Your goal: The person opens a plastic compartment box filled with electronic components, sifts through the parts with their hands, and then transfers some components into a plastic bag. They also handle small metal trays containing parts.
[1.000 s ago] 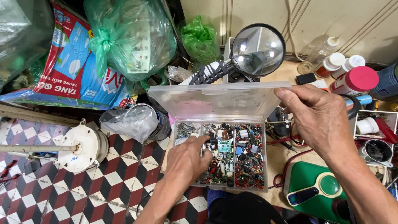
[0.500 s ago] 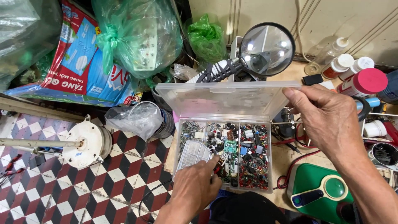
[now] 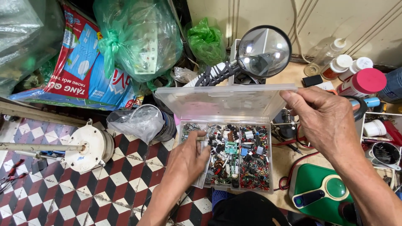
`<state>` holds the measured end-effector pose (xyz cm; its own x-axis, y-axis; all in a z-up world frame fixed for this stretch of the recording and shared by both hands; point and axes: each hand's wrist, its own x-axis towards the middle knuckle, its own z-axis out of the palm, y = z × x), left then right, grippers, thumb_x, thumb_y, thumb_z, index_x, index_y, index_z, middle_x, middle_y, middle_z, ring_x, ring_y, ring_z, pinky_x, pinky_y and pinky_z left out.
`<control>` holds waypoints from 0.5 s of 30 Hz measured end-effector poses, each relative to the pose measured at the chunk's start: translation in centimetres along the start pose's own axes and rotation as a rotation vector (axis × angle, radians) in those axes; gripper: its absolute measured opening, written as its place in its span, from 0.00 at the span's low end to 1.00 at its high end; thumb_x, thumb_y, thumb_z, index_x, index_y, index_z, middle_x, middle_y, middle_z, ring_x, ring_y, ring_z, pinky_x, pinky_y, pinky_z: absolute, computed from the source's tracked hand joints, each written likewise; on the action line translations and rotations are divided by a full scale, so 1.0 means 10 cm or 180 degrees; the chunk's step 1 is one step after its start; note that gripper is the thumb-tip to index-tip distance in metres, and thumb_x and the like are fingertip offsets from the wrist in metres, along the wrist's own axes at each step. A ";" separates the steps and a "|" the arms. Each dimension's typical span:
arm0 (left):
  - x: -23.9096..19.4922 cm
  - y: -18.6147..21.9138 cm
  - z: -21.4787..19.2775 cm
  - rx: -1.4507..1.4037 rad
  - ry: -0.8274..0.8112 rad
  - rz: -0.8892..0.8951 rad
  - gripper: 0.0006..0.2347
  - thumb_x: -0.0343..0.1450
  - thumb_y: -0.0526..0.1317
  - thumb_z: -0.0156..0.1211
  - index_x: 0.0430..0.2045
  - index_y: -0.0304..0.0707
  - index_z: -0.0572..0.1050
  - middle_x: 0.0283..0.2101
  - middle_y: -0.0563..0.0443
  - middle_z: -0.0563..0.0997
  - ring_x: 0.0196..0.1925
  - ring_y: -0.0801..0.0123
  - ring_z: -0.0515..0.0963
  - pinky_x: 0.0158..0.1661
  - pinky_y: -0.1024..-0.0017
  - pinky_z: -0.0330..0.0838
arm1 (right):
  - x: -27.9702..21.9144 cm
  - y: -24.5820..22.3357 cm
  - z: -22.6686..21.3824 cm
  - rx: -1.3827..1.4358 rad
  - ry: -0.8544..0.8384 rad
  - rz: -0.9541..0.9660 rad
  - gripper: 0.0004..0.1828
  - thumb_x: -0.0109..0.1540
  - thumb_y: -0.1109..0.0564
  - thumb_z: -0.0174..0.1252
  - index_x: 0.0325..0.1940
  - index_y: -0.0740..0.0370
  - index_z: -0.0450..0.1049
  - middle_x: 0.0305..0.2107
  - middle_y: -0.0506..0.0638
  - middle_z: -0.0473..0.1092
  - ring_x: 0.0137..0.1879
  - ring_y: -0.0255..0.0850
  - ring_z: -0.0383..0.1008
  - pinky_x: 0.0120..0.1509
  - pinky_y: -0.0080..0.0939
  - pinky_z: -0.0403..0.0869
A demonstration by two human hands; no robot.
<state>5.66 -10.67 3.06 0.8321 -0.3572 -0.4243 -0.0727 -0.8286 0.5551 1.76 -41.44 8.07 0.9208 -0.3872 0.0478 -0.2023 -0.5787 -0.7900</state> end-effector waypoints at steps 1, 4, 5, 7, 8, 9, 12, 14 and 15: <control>0.02 0.04 -0.04 0.0003 -0.0001 0.0005 0.18 0.82 0.42 0.55 0.69 0.45 0.67 0.26 0.62 0.72 0.21 0.75 0.73 0.21 0.75 0.82 | 0.00 0.00 0.00 0.0001 0.0006 0.0002 0.24 0.78 0.53 0.64 0.28 0.63 0.75 0.27 0.46 0.70 0.38 0.35 0.66 0.46 0.39 0.62; 0.11 0.11 -0.09 -0.0024 -0.0189 -0.0300 0.15 0.83 0.47 0.55 0.66 0.56 0.72 0.37 0.59 0.81 0.31 0.74 0.81 0.39 0.70 0.90 | 0.01 -0.01 -0.01 -0.0031 0.0000 0.0013 0.20 0.77 0.52 0.64 0.32 0.62 0.81 0.30 0.46 0.75 0.40 0.35 0.69 0.49 0.38 0.64; 0.15 0.11 -0.06 0.0111 -0.0299 -0.0247 0.17 0.83 0.46 0.53 0.69 0.58 0.71 0.55 0.51 0.77 0.43 0.67 0.86 0.51 0.59 0.86 | 0.01 -0.01 -0.01 -0.0049 -0.0001 0.0015 0.17 0.77 0.52 0.64 0.36 0.61 0.84 0.32 0.46 0.76 0.41 0.35 0.70 0.51 0.38 0.65; 0.21 0.08 0.02 0.0248 -0.0412 -0.0194 0.19 0.83 0.45 0.51 0.73 0.60 0.70 0.73 0.43 0.74 0.55 0.60 0.91 0.63 0.48 0.83 | 0.00 -0.03 -0.02 -0.0065 -0.0001 0.0021 0.15 0.76 0.51 0.64 0.40 0.60 0.86 0.34 0.46 0.78 0.42 0.35 0.72 0.52 0.38 0.66; 0.22 0.06 0.06 0.0376 -0.0385 -0.0132 0.21 0.82 0.41 0.49 0.74 0.56 0.69 0.74 0.35 0.70 0.34 0.69 0.81 0.46 0.58 0.88 | 0.00 -0.04 -0.02 -0.0037 -0.0012 0.0055 0.15 0.76 0.51 0.64 0.39 0.60 0.86 0.33 0.46 0.77 0.41 0.35 0.71 0.50 0.38 0.66; 0.24 0.03 0.11 0.0503 -0.0361 -0.0067 0.23 0.80 0.37 0.46 0.74 0.53 0.69 0.75 0.27 0.66 0.13 0.79 0.70 0.28 0.69 0.93 | 0.00 -0.06 -0.03 -0.0012 -0.0021 0.0091 0.16 0.76 0.51 0.64 0.37 0.61 0.85 0.32 0.46 0.76 0.40 0.35 0.70 0.48 0.38 0.65; 0.18 0.02 0.11 0.0440 -0.0348 -0.0085 0.23 0.80 0.37 0.44 0.73 0.50 0.71 0.47 0.45 0.85 0.34 0.63 0.86 0.42 0.57 0.90 | -0.01 -0.06 -0.03 -0.0020 -0.0033 0.0015 0.13 0.76 0.53 0.63 0.43 0.59 0.87 0.33 0.45 0.76 0.40 0.35 0.70 0.47 0.38 0.65; 0.15 0.07 0.04 0.0428 -0.0415 -0.0274 0.23 0.80 0.40 0.41 0.72 0.54 0.72 0.51 0.47 0.84 0.38 0.62 0.87 0.44 0.56 0.88 | 0.00 -0.04 -0.03 -0.0028 -0.0024 -0.0008 0.13 0.76 0.53 0.63 0.43 0.60 0.87 0.32 0.46 0.76 0.39 0.35 0.69 0.47 0.38 0.65; 0.13 0.10 0.00 0.0414 -0.0478 -0.0465 0.23 0.80 0.43 0.38 0.71 0.58 0.72 0.55 0.50 0.83 0.41 0.61 0.87 0.46 0.55 0.85 | 0.00 -0.03 -0.02 -0.0035 -0.0018 -0.0035 0.13 0.76 0.53 0.63 0.43 0.60 0.87 0.31 0.46 0.75 0.39 0.35 0.69 0.46 0.39 0.65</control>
<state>6.63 -11.93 3.06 0.7485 -0.2815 -0.6004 -0.0357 -0.9212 0.3874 1.76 -41.42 8.46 0.9248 -0.3767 0.0530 -0.1958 -0.5909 -0.7826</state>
